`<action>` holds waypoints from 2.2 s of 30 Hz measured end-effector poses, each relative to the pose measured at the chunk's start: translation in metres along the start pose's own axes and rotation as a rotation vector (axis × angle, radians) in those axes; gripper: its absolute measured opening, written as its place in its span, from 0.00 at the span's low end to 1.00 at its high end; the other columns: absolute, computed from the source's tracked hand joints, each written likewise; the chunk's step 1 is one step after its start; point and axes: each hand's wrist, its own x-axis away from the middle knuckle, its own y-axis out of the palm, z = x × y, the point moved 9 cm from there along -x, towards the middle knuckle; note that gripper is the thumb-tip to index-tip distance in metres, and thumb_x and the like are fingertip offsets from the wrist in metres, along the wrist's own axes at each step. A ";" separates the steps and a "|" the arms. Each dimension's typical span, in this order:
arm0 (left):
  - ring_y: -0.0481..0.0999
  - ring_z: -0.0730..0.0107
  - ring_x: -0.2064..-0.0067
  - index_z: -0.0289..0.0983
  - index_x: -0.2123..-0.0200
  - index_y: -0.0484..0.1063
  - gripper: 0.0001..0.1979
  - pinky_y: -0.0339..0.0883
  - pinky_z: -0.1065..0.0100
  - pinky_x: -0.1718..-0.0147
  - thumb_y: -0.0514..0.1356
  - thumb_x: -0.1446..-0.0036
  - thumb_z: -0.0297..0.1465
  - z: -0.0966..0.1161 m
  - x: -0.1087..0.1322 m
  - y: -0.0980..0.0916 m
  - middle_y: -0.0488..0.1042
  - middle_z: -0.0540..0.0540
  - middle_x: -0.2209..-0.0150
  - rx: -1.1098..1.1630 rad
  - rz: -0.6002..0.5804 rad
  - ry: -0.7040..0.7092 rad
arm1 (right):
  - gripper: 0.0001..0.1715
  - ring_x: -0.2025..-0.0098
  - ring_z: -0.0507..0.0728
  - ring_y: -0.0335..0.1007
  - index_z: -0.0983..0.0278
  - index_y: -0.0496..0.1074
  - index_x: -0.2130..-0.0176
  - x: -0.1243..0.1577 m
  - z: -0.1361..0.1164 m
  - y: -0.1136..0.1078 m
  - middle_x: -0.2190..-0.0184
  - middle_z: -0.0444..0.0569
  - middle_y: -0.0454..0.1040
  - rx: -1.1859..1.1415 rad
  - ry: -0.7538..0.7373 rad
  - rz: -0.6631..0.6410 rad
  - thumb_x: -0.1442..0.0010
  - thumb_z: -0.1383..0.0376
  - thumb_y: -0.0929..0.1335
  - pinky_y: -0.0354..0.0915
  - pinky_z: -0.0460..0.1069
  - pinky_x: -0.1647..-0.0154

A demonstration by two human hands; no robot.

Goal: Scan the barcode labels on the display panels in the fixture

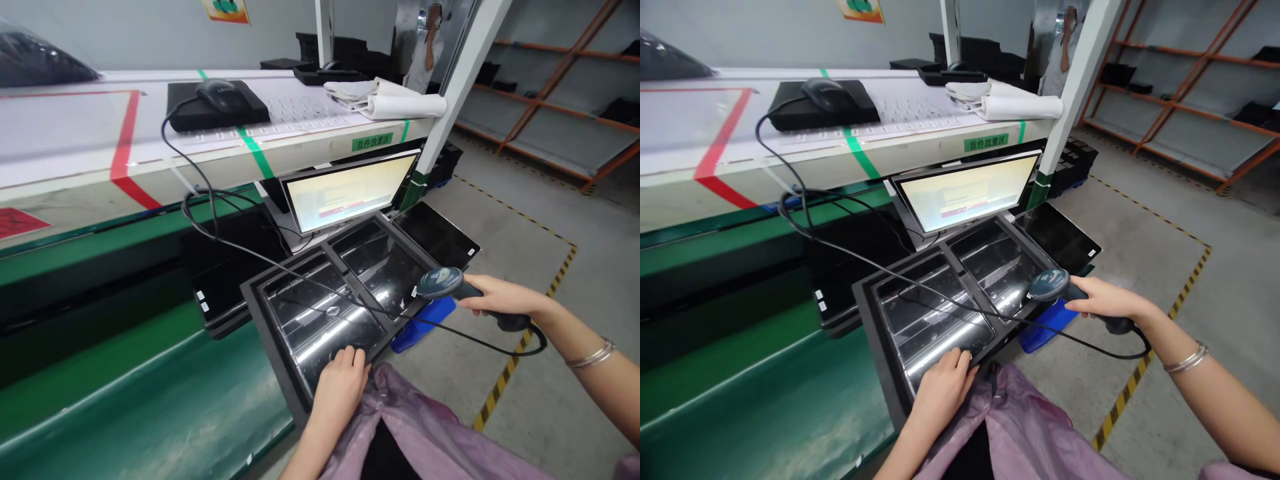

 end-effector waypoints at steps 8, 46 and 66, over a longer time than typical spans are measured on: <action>0.75 0.63 0.69 0.37 0.69 0.66 0.06 0.72 0.66 0.74 0.60 0.43 0.30 0.003 -0.002 0.000 0.69 0.48 0.71 -0.040 0.042 0.002 | 0.17 0.77 0.52 0.65 0.63 0.66 0.60 -0.003 0.005 -0.004 0.77 0.42 0.68 -0.042 0.006 0.009 0.46 0.55 0.68 0.62 0.47 0.78; 0.71 0.59 0.62 0.33 0.62 0.70 0.12 0.66 0.65 0.69 0.49 0.35 0.33 -0.016 -0.039 0.007 0.70 0.40 0.64 -0.053 0.019 -0.109 | 0.23 0.75 0.53 0.67 0.64 0.62 0.61 0.031 0.053 0.033 0.77 0.43 0.70 -0.351 0.092 0.043 0.43 0.48 0.67 0.64 0.48 0.73; 0.70 0.60 0.65 0.35 0.67 0.67 0.16 0.64 0.64 0.70 0.46 0.33 0.37 -0.012 -0.040 0.001 0.68 0.44 0.69 -0.172 0.074 -0.117 | 0.18 0.76 0.54 0.66 0.62 0.62 0.62 0.012 0.043 0.015 0.77 0.42 0.69 -0.088 0.027 0.001 0.44 0.52 0.67 0.64 0.49 0.74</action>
